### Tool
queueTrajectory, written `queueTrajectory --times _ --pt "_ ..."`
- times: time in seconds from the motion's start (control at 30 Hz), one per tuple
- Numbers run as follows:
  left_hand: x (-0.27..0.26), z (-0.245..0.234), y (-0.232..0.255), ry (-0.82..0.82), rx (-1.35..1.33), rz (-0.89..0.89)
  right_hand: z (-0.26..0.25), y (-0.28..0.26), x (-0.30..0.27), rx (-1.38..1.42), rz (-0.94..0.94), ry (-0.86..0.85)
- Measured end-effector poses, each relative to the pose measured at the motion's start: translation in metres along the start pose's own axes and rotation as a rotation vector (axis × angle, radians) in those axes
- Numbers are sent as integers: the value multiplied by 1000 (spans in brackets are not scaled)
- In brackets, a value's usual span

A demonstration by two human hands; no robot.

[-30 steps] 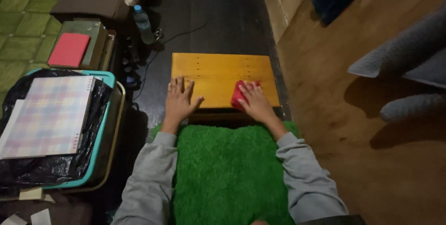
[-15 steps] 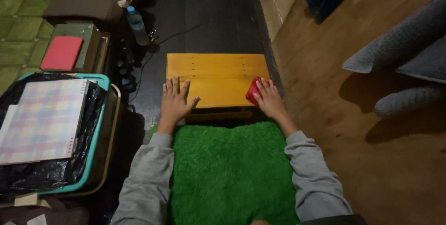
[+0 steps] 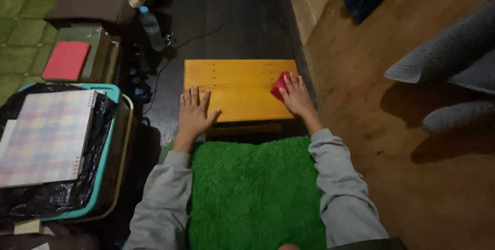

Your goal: Sanding the surface of a small wooden stool using a piece of red sandpaper.

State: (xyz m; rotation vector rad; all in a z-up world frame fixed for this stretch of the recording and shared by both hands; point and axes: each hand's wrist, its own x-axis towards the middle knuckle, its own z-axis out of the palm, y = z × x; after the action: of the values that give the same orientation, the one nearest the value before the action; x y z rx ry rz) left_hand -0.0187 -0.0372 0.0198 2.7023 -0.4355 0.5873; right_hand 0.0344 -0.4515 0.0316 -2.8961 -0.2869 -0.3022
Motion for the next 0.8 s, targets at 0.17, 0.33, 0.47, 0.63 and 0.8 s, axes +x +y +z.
queueTrajectory --times 0.17,0.33,0.47,0.63,0.8 --pt "1 -5 3 -17 -14 -8 3 2 21 -13 55 -36" --pt "-1 -6 3 -16 -8 -1 11 6 46 -31 81 -46" --pt "0 -2 0 -12 -11 18 14 9 65 -9 171 -35" --pt "0 -8 3 -19 -3 5 13 2 86 35 272 -90" --pt "-1 -8 4 4 13 12 15 -2 91 33 388 -58"
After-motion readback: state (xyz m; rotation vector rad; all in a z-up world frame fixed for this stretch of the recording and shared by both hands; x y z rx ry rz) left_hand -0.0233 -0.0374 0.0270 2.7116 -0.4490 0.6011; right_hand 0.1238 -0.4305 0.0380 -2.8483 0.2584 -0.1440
